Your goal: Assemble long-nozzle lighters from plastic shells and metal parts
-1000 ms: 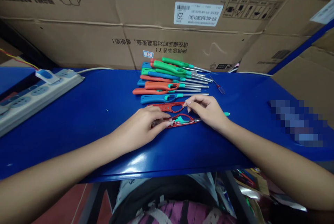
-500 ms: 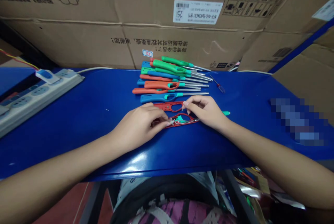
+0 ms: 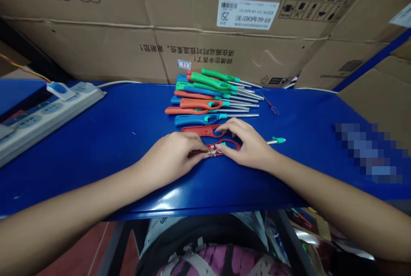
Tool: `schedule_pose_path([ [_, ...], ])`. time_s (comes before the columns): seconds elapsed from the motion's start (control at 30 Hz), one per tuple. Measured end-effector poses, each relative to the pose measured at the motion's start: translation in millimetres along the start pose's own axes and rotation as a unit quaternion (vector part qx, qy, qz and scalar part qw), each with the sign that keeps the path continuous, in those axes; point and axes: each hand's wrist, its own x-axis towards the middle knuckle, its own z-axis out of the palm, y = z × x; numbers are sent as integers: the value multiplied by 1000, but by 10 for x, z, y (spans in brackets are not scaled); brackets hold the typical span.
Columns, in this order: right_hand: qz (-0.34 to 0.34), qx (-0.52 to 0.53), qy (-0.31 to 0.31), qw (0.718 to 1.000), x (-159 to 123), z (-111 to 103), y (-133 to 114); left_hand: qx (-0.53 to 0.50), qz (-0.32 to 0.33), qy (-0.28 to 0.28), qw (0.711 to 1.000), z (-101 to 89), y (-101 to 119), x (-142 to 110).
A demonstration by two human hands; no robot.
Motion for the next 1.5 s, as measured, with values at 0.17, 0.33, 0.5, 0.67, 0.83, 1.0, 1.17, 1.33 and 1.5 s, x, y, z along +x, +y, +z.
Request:
schedule_pose_path([
  [0.17,19,-23,-10,999,-1,-11,-11,-57,-6,-1,998,-15,-37,45],
  [0.33,19,-22,-14,999,0,-9,8,-163,-84,-41,982,2,-62,62],
  [0.5,21,-20,-17,999,3,-10,10,-202,-125,-52,970,9,-51,64],
  [0.67,23,-27,-17,999,-4,-14,-6,-204,-124,-53,970,5,-68,77],
  [0.83,19,-32,-15,999,-9,3,-5,-222,-127,-43,966,26,-73,78],
  [1.0,-8,11,8,1000,9,-20,-15,-185,-102,-24,977,47,-51,54],
  [1.17,-32,58,-39,997,7,-231,-42,-119,-69,7,990,64,-71,40],
  [1.33,-50,43,-151,986,-26,-382,-47,-84,-47,16,995,25,-43,19],
  [1.5,-59,34,-176,982,-15,-375,-41,-4,21,64,998,8,24,-13],
])
